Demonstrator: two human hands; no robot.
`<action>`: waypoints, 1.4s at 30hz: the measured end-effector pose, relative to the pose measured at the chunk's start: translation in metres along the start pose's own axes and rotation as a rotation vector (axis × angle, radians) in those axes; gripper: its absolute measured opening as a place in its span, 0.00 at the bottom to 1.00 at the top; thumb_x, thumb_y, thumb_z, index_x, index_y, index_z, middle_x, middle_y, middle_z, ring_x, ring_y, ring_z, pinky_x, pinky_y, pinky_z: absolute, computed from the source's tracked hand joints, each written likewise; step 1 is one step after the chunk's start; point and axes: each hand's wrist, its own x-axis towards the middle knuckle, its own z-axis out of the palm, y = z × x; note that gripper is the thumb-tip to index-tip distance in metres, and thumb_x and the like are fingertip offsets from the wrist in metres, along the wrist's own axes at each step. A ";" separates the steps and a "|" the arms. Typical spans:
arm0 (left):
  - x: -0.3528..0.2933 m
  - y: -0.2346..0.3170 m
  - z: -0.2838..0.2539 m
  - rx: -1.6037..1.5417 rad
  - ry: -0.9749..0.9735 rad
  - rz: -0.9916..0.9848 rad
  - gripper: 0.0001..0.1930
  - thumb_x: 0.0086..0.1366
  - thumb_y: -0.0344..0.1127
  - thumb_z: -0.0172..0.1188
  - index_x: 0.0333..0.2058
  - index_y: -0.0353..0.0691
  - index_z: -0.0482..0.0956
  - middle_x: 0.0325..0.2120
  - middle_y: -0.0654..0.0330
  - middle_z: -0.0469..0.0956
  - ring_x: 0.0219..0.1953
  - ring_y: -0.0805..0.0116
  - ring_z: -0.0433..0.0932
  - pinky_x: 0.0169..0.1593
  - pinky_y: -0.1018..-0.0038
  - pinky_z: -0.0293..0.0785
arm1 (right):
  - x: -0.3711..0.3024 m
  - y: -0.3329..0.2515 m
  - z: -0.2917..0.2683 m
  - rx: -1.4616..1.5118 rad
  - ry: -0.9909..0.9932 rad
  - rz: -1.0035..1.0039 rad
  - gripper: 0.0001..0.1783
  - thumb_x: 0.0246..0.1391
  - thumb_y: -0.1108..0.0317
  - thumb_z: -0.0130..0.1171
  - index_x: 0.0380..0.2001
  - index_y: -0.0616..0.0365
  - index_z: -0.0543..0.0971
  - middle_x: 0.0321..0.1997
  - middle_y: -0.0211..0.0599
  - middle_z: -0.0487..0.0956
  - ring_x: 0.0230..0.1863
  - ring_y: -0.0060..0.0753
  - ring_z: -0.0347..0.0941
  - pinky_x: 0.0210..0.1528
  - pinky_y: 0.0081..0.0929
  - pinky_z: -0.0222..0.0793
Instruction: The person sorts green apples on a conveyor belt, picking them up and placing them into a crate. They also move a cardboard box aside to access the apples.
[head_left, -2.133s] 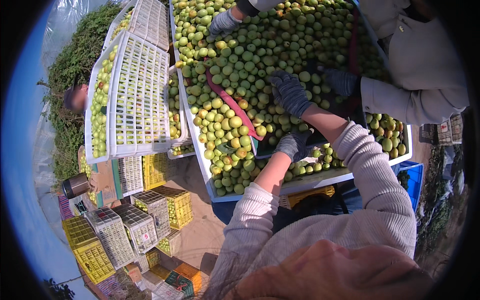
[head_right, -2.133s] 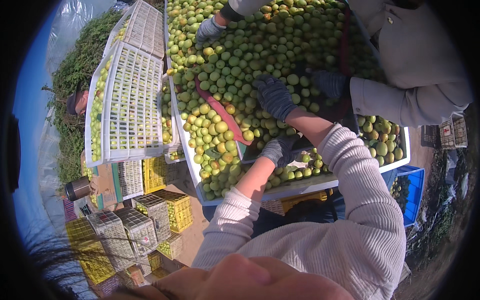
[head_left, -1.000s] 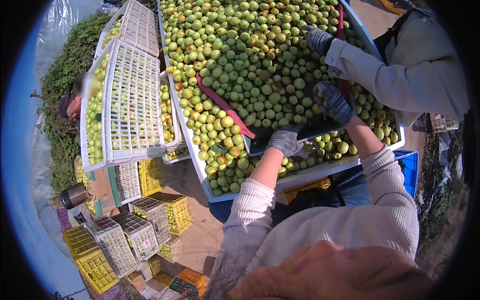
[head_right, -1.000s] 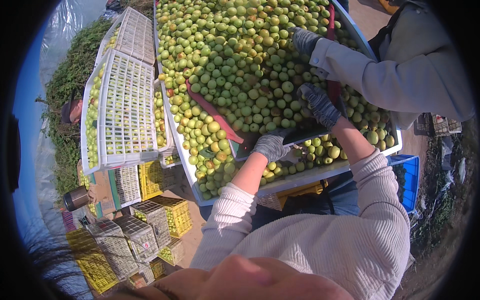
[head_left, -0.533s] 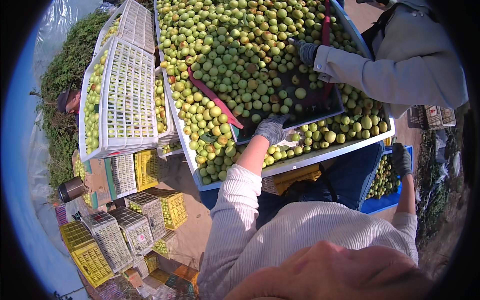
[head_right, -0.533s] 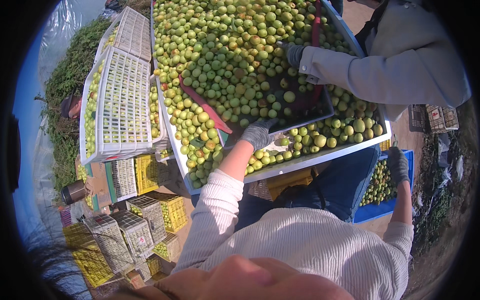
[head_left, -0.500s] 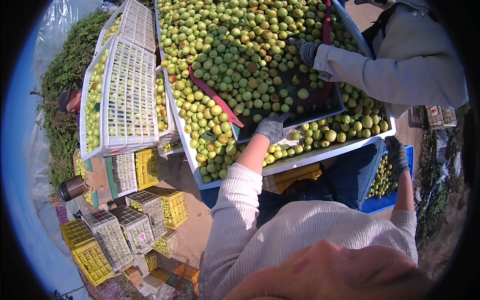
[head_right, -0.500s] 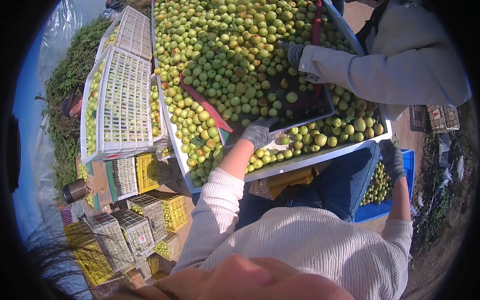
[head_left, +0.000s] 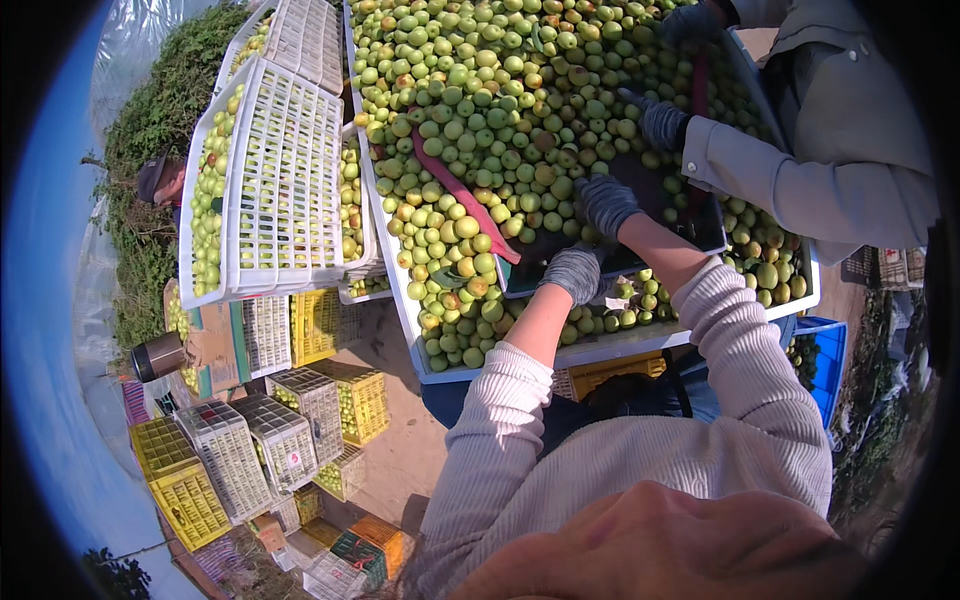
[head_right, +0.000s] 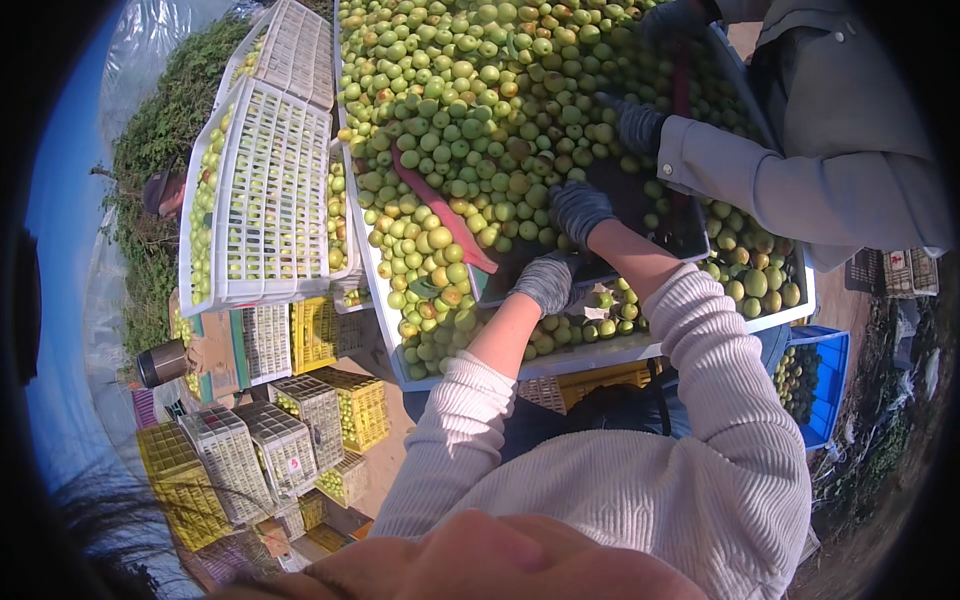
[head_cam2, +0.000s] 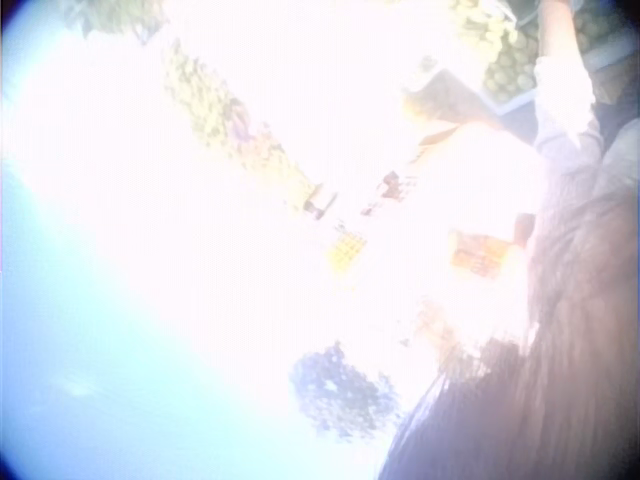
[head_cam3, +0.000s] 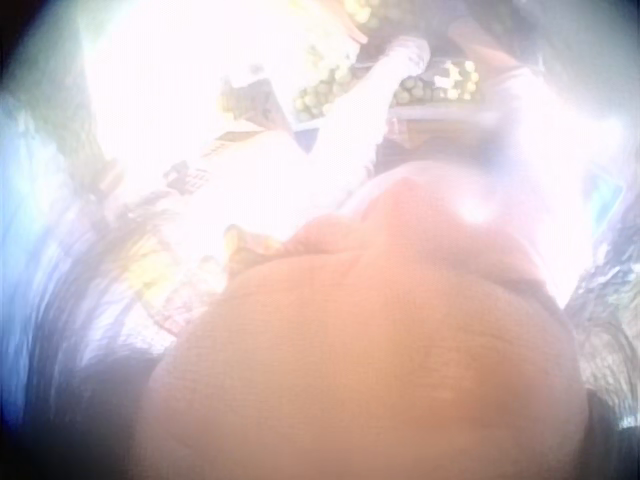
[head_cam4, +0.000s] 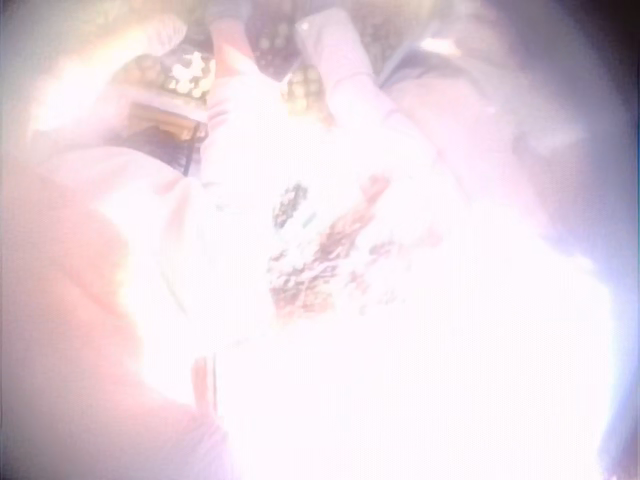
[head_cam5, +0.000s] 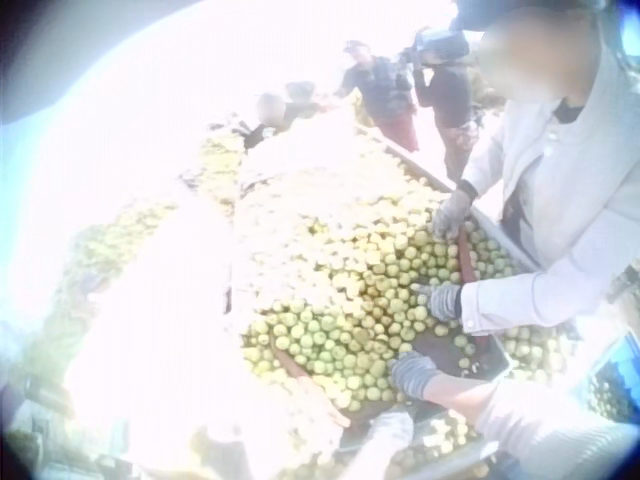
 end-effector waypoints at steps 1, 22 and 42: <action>0.000 -0.001 -0.002 -0.005 -0.046 0.002 0.27 0.59 0.48 0.64 0.57 0.51 0.78 0.44 0.47 0.83 0.47 0.49 0.82 0.52 0.57 0.78 | -0.001 -0.002 0.001 0.095 0.034 0.027 0.28 0.54 0.58 0.61 0.55 0.60 0.74 0.50 0.52 0.81 0.52 0.52 0.78 0.57 0.44 0.72; -0.010 0.001 -0.013 -0.318 -0.002 0.014 0.27 0.58 0.40 0.66 0.56 0.40 0.75 0.51 0.46 0.79 0.54 0.50 0.78 0.58 0.58 0.74 | 0.071 -0.075 -0.050 0.054 -0.033 -0.241 0.32 0.54 0.53 0.63 0.61 0.51 0.74 0.65 0.48 0.71 0.68 0.56 0.64 0.69 0.51 0.59; -0.015 0.000 -0.014 -0.270 0.012 0.000 0.37 0.56 0.43 0.69 0.63 0.39 0.68 0.62 0.48 0.69 0.63 0.50 0.71 0.65 0.58 0.69 | 0.154 -0.029 -0.011 0.083 0.560 -0.066 0.22 0.58 0.69 0.54 0.58 0.55 0.74 0.65 0.46 0.71 0.65 0.49 0.67 0.67 0.40 0.64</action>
